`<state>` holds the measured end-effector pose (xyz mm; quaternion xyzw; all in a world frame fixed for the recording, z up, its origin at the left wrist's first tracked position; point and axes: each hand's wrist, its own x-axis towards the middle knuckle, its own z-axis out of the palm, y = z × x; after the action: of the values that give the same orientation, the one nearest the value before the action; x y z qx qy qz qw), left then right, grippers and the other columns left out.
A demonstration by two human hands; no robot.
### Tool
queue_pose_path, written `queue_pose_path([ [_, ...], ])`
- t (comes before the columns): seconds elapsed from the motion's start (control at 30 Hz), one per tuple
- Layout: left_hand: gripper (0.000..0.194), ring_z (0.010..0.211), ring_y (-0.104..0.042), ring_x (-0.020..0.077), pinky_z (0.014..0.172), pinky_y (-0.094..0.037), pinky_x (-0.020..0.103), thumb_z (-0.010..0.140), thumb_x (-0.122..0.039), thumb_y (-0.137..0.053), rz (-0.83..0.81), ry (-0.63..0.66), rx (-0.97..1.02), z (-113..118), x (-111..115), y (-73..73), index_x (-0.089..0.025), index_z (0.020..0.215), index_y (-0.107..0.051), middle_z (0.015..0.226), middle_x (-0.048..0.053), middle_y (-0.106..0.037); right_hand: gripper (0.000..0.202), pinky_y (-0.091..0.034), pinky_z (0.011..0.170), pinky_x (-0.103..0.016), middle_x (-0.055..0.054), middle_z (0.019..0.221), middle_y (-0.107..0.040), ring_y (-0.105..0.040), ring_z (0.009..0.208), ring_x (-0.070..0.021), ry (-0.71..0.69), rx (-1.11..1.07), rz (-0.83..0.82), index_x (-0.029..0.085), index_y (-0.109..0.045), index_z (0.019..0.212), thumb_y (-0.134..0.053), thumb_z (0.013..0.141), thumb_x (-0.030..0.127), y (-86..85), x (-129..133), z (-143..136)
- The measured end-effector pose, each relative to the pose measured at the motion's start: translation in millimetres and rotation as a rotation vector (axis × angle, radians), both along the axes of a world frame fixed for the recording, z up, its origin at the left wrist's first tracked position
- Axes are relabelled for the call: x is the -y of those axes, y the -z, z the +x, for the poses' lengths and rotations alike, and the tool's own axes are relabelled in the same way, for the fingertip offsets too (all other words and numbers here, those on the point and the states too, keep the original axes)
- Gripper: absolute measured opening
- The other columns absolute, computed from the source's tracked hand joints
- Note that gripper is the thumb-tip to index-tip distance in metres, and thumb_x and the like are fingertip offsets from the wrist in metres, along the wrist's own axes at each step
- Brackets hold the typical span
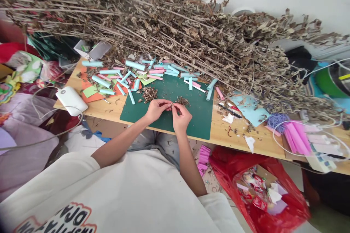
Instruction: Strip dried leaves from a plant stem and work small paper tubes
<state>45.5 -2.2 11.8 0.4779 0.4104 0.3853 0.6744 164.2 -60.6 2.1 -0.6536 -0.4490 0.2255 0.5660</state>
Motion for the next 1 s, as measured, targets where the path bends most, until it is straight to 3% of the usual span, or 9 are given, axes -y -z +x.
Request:
queue_pose_path([
  [0.2, 0.025, 0.062, -0.063, 0.0123, 0.062, -0.052, 0.024, 0.08, -0.036, -0.067, 0.052, 0.022, -0.102, -8, 8, -1.5, -0.012, 0.085, -0.072, 0.069, 0.003, -0.068, 0.015, -0.057, 0.078, -0.033, -0.006, 0.09, -0.074, -0.069, 0.083, -0.0183, -0.073, 0.154, 0.053, 0.021, -0.076, 0.091, -0.064, 0.085, 0.028, -11.7, 6, -1],
  [0.37, 0.022, 0.063, -0.063, 0.0127, 0.064, -0.05, 0.023, 0.086, -0.033, -0.059, 0.199, 0.048, -0.291, -18, 14, -8.7, -0.014, 0.083, -0.07, 0.069, 0.002, -0.068, 0.018, -0.056, 0.079, -0.033, -0.006, 0.088, -0.075, -0.069, 0.08, -0.0179, -0.114, 0.268, 0.013, 0.021, -0.075, 0.089, -0.058, 0.088, 0.027, -19.2, 9, -4],
  [0.47, 0.021, 0.063, -0.061, 0.0123, 0.064, -0.047, 0.022, 0.089, -0.029, -0.055, 0.311, 0.081, -0.406, -19, 14, -17.0, -0.015, 0.084, -0.07, 0.069, 0.001, -0.067, 0.019, -0.055, 0.077, -0.033, -0.007, 0.088, -0.074, -0.067, 0.078, -0.0179, -0.106, 0.261, -0.033, 0.02, -0.074, 0.087, -0.057, 0.087, 0.027, -22.7, 11, -8],
  [0.57, 0.02, 0.065, -0.057, 0.0118, 0.066, -0.045, 0.023, 0.089, -0.023, -0.053, 0.394, 0.057, -0.469, -15, 14, -18.9, -0.015, 0.08, -0.069, 0.071, 0.002, -0.067, 0.017, -0.055, 0.073, -0.031, -0.005, 0.082, -0.073, -0.065, 0.071, -0.0168, -0.067, 0.113, -0.102, 0.019, -0.072, 0.084, -0.059, 0.083, 0.03, -22.0, 7, -13],
  [0.63, 0.02, 0.063, -0.056, 0.0113, 0.065, -0.044, 0.023, 0.088, -0.024, -0.053, 0.32, 0.034, -0.414, -9, 13, -14.6, -0.014, 0.079, -0.068, 0.069, 0.002, -0.065, 0.018, -0.055, 0.067, -0.03, -0.004, 0.076, -0.071, -0.064, 0.064, -0.0162, -0.014, -0.082, -0.144, 0.017, -0.071, 0.082, -0.062, 0.079, 0.032, -18.5, 2, -15],
  [0.77, 0.022, 0.059, -0.058, 0.0106, 0.06, -0.047, 0.023, 0.084, -0.034, -0.061, -0.021, 0.01, -0.094, 1, 9, -2.7, -0.013, 0.081, -0.067, 0.067, 0.002, -0.065, 0.027, -0.056, 0.066, -0.033, -0.006, 0.074, -0.072, -0.066, 0.064, -0.0177, 0.127, -0.354, -0.15, 0.014, -0.071, 0.085, -0.066, 0.073, 0.038, -11.2, -11, -11],
  [0.87, 0.026, 0.062, -0.062, 0.0114, 0.063, -0.051, 0.025, 0.075, -0.035, -0.072, -0.186, -0.043, 0.032, 5, 5, 0.0, -0.011, 0.083, -0.069, 0.072, 0.004, -0.069, 0.027, -0.057, 0.071, -0.035, -0.007, 0.08, -0.074, -0.068, 0.071, -0.0197, 0.124, -0.284, -0.159, 0.014, -0.073, 0.086, -0.068, 0.072, 0.037, -11.2, -13, -3],
  [1.0, 0.027, 0.06, -0.063, 0.011, 0.064, -0.053, 0.025, 0.069, -0.034, -0.079, -0.251, -0.054, 0.031, 5, 0, -0.7, -0.01, 0.079, -0.07, 0.067, 0.004, -0.069, 0.025, -0.058, 0.078, -0.035, -0.009, 0.09, -0.075, -0.07, 0.079, -0.0202, 0.041, -0.124, -0.168, 0.015, -0.075, 0.092, -0.066, 0.076, 0.032, -17.5, -6, 4],
])
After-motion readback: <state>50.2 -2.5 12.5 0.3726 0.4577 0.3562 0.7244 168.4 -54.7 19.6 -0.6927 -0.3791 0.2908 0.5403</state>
